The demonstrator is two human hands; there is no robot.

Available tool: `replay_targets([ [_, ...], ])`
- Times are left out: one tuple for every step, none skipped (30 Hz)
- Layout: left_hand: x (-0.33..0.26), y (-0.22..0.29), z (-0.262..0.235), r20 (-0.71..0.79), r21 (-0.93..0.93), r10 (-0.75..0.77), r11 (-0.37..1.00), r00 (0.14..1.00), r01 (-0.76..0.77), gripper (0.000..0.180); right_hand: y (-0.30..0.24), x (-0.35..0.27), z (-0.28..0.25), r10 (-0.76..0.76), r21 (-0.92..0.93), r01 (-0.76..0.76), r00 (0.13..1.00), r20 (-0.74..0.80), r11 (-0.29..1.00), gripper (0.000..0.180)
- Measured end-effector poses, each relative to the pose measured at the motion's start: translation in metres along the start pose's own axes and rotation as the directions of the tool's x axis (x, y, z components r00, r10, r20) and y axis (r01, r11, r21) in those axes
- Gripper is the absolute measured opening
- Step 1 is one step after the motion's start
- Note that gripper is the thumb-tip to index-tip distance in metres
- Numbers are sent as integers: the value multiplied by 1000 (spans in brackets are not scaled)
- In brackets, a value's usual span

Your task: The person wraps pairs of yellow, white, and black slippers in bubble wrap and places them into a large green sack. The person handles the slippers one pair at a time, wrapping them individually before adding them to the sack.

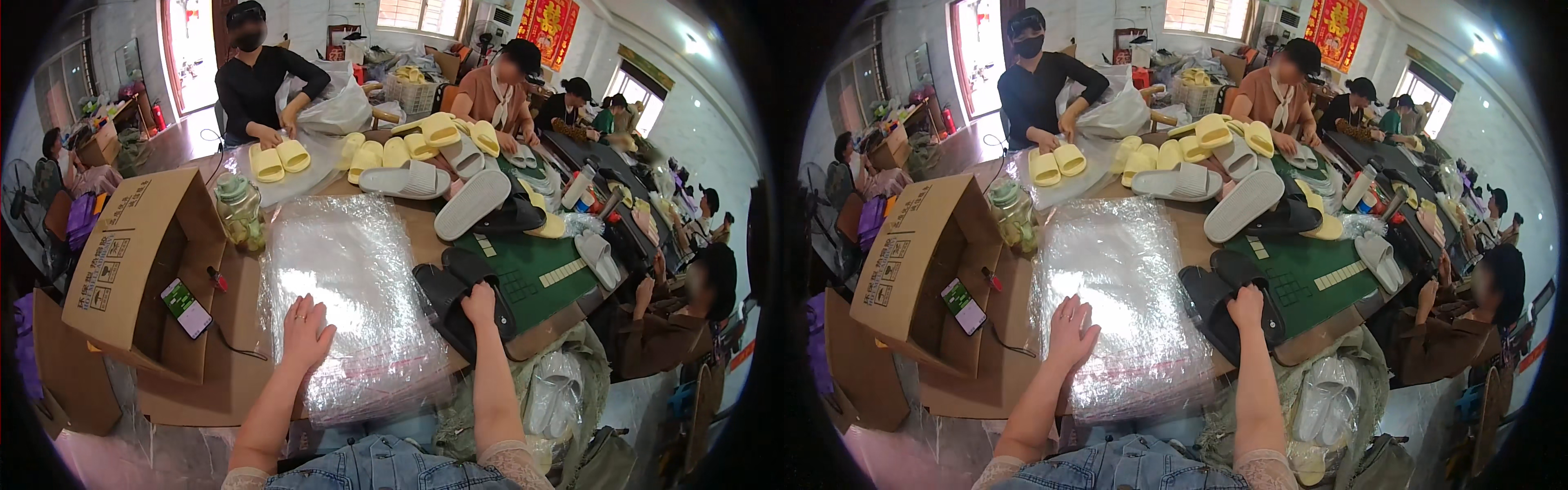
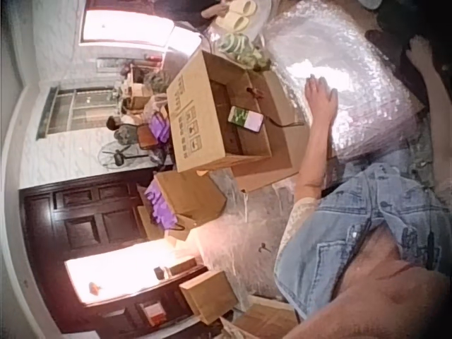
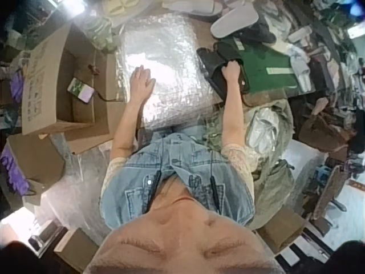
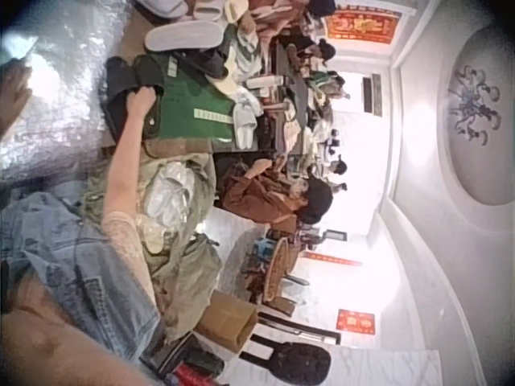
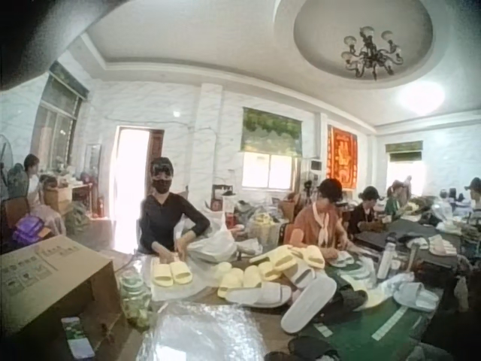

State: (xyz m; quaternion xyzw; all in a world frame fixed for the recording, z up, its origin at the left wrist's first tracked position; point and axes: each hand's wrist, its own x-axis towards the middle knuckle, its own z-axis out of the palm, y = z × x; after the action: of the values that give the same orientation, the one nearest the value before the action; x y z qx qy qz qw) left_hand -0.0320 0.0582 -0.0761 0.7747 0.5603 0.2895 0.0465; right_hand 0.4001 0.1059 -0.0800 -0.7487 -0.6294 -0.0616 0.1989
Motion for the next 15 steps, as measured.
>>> replay_targets([
  [0,2,-2,8,-33,97,995,995,-97,60,-2,-1,-1,18,13,-18,1000,-10,1000,25],
  [2,7,-7,14,-67,196,979,981,-195,59,-4,-4,-2,39,26,-39,999,-20,999,24],
  [4,11,-14,15,-96,294,952,956,-291,58,-6,-7,-2,74,49,-73,997,-27,996,25],
  [5,17,-17,114,-137,325,941,939,-309,60,-6,-10,-3,110,72,-107,993,-32,992,25],
  [5,21,-20,117,-208,386,910,915,-358,64,-4,-10,-4,142,92,-138,989,-40,986,25],
  [4,26,-23,168,-195,356,926,919,-323,65,-1,-14,-7,143,117,-138,989,-42,984,28],
  [3,29,-28,218,-181,324,940,920,-289,67,0,-22,-7,189,133,-180,980,-55,975,29],
  [2,26,-28,219,-195,320,940,922,-280,66,-4,-30,-15,227,147,-216,972,-64,965,29],
  [3,24,-27,217,-214,319,938,922,-274,64,-4,-39,-21,267,157,-253,961,-76,955,30],
  [4,21,-24,216,-233,320,934,923,-269,63,3,-50,-20,286,183,-256,945,-157,949,31],
  [3,17,-18,198,-251,329,928,924,-277,61,9,-63,-21,305,208,-258,922,-239,944,33],
  [2,10,-11,180,-262,331,924,926,-279,58,9,-76,-27,383,198,-346,903,-195,917,32],
  [0,6,-6,160,-274,334,919,929,-283,56,7,-90,-40,458,182,-431,876,-154,884,32],
  [1,6,-3,155,-305,322,915,934,-265,54,14,-109,-44,464,245,-415,864,-195,876,32],
  [1,5,-2,155,-332,307,911,939,-243,52,14,-124,-50,473,309,-397,851,-228,864,31],
])
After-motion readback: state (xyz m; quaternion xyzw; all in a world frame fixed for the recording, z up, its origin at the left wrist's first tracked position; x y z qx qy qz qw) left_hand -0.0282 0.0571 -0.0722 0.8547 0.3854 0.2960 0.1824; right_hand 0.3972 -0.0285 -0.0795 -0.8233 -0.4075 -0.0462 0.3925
